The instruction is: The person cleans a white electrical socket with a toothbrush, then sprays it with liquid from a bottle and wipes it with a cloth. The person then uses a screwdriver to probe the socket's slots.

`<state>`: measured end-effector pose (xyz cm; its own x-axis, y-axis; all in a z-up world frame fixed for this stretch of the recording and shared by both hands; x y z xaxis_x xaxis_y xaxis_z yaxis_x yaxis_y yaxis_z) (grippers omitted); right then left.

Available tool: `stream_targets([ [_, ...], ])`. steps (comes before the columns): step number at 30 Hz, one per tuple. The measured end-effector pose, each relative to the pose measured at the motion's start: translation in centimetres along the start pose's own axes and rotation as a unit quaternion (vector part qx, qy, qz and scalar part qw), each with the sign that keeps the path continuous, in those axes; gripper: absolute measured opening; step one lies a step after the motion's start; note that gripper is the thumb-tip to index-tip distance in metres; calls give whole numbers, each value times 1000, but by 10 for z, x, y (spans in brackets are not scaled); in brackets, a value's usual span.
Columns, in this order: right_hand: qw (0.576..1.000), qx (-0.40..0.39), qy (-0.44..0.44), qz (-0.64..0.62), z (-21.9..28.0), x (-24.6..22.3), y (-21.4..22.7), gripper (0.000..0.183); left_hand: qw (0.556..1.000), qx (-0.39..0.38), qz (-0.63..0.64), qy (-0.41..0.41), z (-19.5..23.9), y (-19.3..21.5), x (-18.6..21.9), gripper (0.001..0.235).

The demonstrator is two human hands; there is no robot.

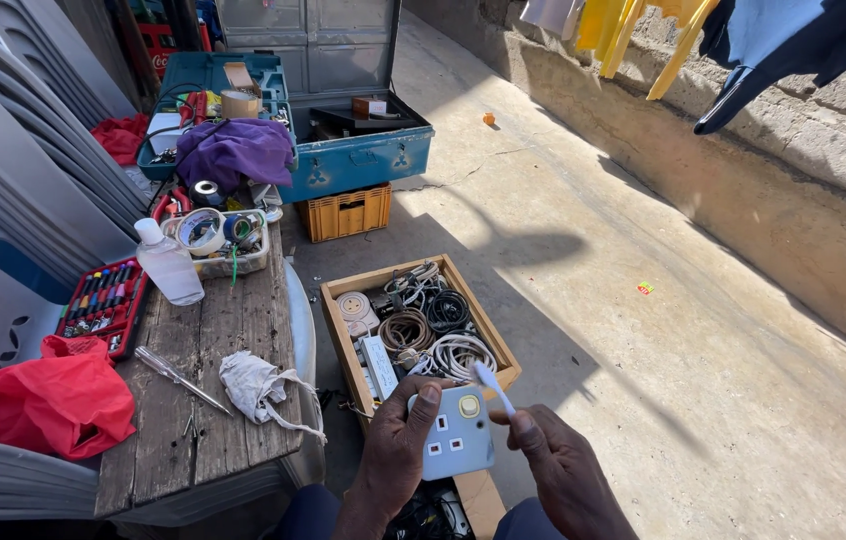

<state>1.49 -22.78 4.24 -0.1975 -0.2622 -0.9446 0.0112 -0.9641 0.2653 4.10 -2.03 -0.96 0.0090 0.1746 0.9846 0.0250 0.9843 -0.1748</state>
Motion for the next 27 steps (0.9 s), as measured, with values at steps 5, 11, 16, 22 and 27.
stream_targets([
  [5,973,48,46,221,11,9,21,36,993,44,-111,-9,7,11,11,44],
  [11,972,129,-3,196,18,12,-17,32,925,185,-261,-205,14,-4,33,43],
  [16,972,149,15,179,11,31,-20,35,931,201,-244,-181,17,-8,29,47],
  [22,985,98,8,142,3,31,-12,40,945,215,-218,-119,12,1,33,51],
  [27,992,35,14,121,8,30,-17,44,949,194,-199,-151,17,0,32,49],
])
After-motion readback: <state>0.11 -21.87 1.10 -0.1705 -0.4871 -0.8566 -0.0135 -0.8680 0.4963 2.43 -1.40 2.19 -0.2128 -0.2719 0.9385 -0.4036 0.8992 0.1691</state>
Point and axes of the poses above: each hand's wrist, its own z-axis away from the middle knuckle, its own y-axis out of the back of the hand, x = y × z, the point moved 4 cm from there along -z, towards the middle knuckle, and after that the axes turned 8 degrees about -z, right-handed, at the moved point
